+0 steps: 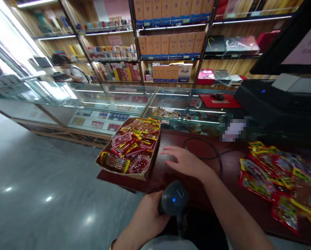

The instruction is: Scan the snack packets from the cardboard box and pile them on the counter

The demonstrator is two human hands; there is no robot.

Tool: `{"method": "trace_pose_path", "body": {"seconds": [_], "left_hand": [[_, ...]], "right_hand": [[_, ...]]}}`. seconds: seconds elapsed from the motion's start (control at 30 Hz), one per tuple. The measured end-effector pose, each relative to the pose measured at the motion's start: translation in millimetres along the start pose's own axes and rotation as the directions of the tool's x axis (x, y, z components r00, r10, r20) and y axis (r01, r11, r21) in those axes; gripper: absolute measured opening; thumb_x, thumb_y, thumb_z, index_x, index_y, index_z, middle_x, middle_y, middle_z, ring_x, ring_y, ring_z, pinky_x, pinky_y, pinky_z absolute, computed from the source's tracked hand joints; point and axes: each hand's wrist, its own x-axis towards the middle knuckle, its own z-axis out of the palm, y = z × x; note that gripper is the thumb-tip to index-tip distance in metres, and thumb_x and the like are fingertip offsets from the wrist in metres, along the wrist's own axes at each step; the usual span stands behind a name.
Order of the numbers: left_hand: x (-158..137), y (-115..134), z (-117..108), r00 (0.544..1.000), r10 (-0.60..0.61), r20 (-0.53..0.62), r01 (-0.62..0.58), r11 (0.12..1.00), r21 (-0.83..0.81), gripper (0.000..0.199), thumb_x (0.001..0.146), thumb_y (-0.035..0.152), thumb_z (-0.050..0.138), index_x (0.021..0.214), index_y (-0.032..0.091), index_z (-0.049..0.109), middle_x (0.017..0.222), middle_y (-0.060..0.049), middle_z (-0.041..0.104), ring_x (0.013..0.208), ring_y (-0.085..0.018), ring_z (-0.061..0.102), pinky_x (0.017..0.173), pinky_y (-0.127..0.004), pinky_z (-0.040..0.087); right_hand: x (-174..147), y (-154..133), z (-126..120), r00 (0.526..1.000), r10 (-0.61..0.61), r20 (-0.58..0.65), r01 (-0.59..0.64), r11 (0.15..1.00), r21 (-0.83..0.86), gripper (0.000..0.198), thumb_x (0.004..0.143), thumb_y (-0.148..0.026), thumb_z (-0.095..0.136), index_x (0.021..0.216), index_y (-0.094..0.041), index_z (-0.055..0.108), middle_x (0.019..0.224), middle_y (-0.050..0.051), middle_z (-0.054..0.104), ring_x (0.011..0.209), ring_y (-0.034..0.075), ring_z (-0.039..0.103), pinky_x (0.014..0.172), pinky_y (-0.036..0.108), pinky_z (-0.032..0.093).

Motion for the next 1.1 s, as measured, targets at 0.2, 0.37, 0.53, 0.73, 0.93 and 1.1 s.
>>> {"method": "trace_pose_path", "body": {"seconds": [0.2, 0.37, 0.53, 0.73, 0.93, 1.1], "left_hand": [[-22, -13, -10, 0.999, -0.018, -0.048, 0.017, 1.000, -0.020, 0.025, 0.073, 0.005, 0.057, 0.089, 0.016, 0.072, 0.083, -0.002, 0.077, 0.074, -0.018, 0.069, 0.067, -0.024, 0.048], [-28, -15, -16, 0.996, -0.055, -0.075, 0.053, 0.998, -0.033, 0.023, 0.073, 0.004, 0.057, 0.086, 0.016, 0.070, 0.082, -0.001, 0.077, 0.073, -0.017, 0.068, 0.066, -0.023, 0.047], [-27, -11, -16, 0.997, -0.054, -0.050, 0.053, 0.998, -0.031, 0.027, 0.072, 0.003, 0.055, 0.089, 0.017, 0.071, 0.087, -0.002, 0.078, 0.076, -0.018, 0.069, 0.071, -0.024, 0.049], [-29, -6, -9, 0.998, -0.042, -0.053, 0.041, 0.999, -0.019, 0.026, 0.071, 0.003, 0.053, 0.087, 0.016, 0.070, 0.083, -0.001, 0.076, 0.073, -0.016, 0.066, 0.068, -0.023, 0.047], [-30, 0, -4, 0.998, -0.017, -0.063, 0.017, 1.000, 0.006, 0.024, 0.070, 0.002, 0.054, 0.082, 0.016, 0.069, 0.077, 0.001, 0.073, 0.070, -0.015, 0.064, 0.066, -0.021, 0.046], [-24, -2, -4, 0.995, 0.014, -0.099, -0.018, 0.999, -0.034, 0.025, 0.071, 0.001, 0.054, 0.083, 0.016, 0.069, 0.078, 0.002, 0.073, 0.071, -0.015, 0.063, 0.066, -0.021, 0.046]], "right_hand": [[112, -45, 64, 0.924, 0.129, 0.360, 0.035, 0.909, -0.416, 0.020, 0.093, -0.026, 0.063, 0.105, -0.017, 0.077, 0.111, 0.013, 0.078, 0.109, 0.029, 0.073, 0.096, 0.041, 0.054], [120, -48, 99, 0.915, 0.192, 0.354, 0.001, 0.878, -0.479, 0.040, 0.082, -0.025, 0.077, 0.118, -0.009, 0.068, 0.107, 0.019, 0.077, 0.100, 0.031, 0.075, 0.086, 0.041, 0.058], [106, -50, 108, 0.925, 0.248, 0.289, -0.067, 0.853, -0.518, 0.033, 0.090, -0.015, 0.064, 0.121, -0.005, 0.063, 0.119, 0.026, 0.071, 0.111, 0.032, 0.071, 0.090, 0.041, 0.057], [102, -42, 107, 0.923, 0.250, 0.293, -0.098, 0.888, -0.449, 0.036, 0.085, -0.012, 0.067, 0.121, -0.006, 0.066, 0.118, 0.024, 0.073, 0.107, 0.031, 0.073, 0.088, 0.038, 0.058], [101, -41, 75, 0.933, 0.199, 0.299, -0.118, 0.956, -0.269, 0.023, 0.086, -0.022, 0.068, 0.107, -0.020, 0.076, 0.106, 0.009, 0.080, 0.101, 0.023, 0.075, 0.082, 0.027, 0.055], [36, -14, 18, 0.950, 0.296, -0.103, -0.275, 0.945, 0.177, 0.021, 0.087, -0.026, 0.061, 0.104, -0.023, 0.072, 0.103, 0.003, 0.077, 0.092, 0.017, 0.072, 0.082, 0.027, 0.054]]}}
